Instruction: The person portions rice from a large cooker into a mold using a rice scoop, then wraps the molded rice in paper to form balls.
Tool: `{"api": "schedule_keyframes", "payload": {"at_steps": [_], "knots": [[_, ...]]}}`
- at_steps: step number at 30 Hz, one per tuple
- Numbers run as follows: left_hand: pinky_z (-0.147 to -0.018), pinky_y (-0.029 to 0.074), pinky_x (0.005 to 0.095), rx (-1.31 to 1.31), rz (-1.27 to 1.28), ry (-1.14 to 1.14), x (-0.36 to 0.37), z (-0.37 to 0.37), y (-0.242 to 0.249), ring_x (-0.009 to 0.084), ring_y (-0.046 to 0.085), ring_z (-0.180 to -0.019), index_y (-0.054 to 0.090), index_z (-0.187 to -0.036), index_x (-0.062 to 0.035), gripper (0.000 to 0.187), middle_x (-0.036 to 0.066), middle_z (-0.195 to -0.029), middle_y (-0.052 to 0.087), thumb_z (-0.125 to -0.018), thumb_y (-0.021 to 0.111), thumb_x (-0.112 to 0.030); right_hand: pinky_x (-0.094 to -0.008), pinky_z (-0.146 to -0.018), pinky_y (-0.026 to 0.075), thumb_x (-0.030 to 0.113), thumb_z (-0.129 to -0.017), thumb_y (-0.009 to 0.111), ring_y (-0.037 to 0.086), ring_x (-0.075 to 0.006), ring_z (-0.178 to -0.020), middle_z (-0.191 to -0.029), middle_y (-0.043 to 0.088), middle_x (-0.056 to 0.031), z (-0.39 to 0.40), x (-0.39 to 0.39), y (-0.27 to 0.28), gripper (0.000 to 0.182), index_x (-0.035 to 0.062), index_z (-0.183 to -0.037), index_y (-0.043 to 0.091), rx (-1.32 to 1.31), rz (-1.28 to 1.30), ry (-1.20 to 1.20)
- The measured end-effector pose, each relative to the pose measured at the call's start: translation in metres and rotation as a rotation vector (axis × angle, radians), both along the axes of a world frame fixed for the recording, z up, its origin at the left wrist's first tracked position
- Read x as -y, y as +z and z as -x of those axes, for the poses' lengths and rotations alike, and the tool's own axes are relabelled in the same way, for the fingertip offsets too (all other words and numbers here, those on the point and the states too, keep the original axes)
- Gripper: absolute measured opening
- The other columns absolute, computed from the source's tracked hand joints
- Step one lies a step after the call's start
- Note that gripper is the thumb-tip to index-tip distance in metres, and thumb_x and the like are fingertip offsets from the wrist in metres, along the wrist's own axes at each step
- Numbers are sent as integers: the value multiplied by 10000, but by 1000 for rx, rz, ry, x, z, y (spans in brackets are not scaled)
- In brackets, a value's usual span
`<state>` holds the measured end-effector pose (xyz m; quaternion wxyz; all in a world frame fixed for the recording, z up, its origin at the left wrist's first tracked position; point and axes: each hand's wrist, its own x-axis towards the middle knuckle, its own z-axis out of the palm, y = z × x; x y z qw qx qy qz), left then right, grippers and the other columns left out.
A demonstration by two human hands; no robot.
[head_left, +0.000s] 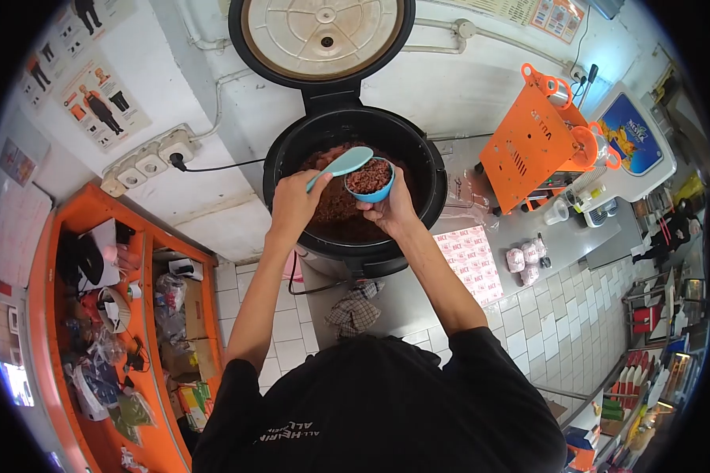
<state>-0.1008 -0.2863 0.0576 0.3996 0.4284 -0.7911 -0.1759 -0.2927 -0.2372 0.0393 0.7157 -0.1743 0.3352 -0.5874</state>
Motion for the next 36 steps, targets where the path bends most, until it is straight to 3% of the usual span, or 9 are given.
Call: {"api": "schedule_keyframes", "payload": {"at_steps": [4,14,18,19,23,29,32,35,36], "knots": [[-623,461,381,-74,-151,-78,-26,7,25,342,617,-663,698,-924,31,309,206,-789,657,-915,673,-277,-199,-361,251,502,-1004,234,484,-144,-527,-838,613,-63,8,4,0,487,142,-1086,551,40,16,-10],[-651,477,416,-49,-13,-104,-36,10,34,379,630,-734,712,-904,4,298,194,-787,652,-918,659,-289,-223,-414,287,496,-1014,219,526,-153,-598,-890,636,-80,1,-13,26,548,93,-1184,550,-10,179,-163],[-648,473,430,17,5,-155,-31,7,49,381,626,-732,717,-896,-26,271,186,-791,646,-916,648,-287,-272,-553,407,497,-1013,258,571,-195,-724,-970,638,-105,-2,-17,23,541,76,-1159,565,-22,162,-202],[-650,473,435,19,23,-164,-32,11,47,384,624,-735,714,-895,-25,267,187,-792,645,-918,643,-282,-309,-664,458,495,-1009,288,601,-226,-819,-1009,638,-107,-1,-16,19,520,81,-1173,558,-10,238,-180],[-670,475,458,62,67,-209,-27,8,63,404,618,-751,705,-898,-14,260,194,-805,646,-921,635,-263,-380,-774,476,409,-1010,317,604,-247,-1001,-1198,582,-98,-10,-15,5,426,125,-1299,448,110,340,-319],[-749,498,393,122,-98,-211,-22,4,81,392,658,-830,695,-962,45,306,235,-878,683,-935,623,-251,-408,-846,461,350,-1000,380,522,-243,-1147,-1288,502,-83,-23,-19,3,368,170,-1321,382,140,459,-483],[-787,499,379,205,41,-260,-29,12,72,365,676,-850,694,-979,47,324,226,-913,695,-941,618,-266,-433,-842,473,328,-998,413,493,-238,-1170,-1318,453,-74,-29,-17,8,357,176,-1317,364,151,411,-551],[-829,495,341,144,-75,-228,-34,7,87,266,691,-869,693,-1004,48,336,192,-944,717,-944,621,-274,-450,-840,475,363,-988,435,512,-250,-1156,-1295,490,-83,-18,-32,0,370,151,-1290,406,177,454,-535],[-727,492,382,-9,-42,-139,-37,6,83,311,683,-782,703,-976,15,297,205,-824,688,-928,629,-268,-450,-840,475,363,-988,435,512,-250,-1156,-1295,490,-83,-5,-41,-1,370,151,-1290,406,174,430,-545]]}}
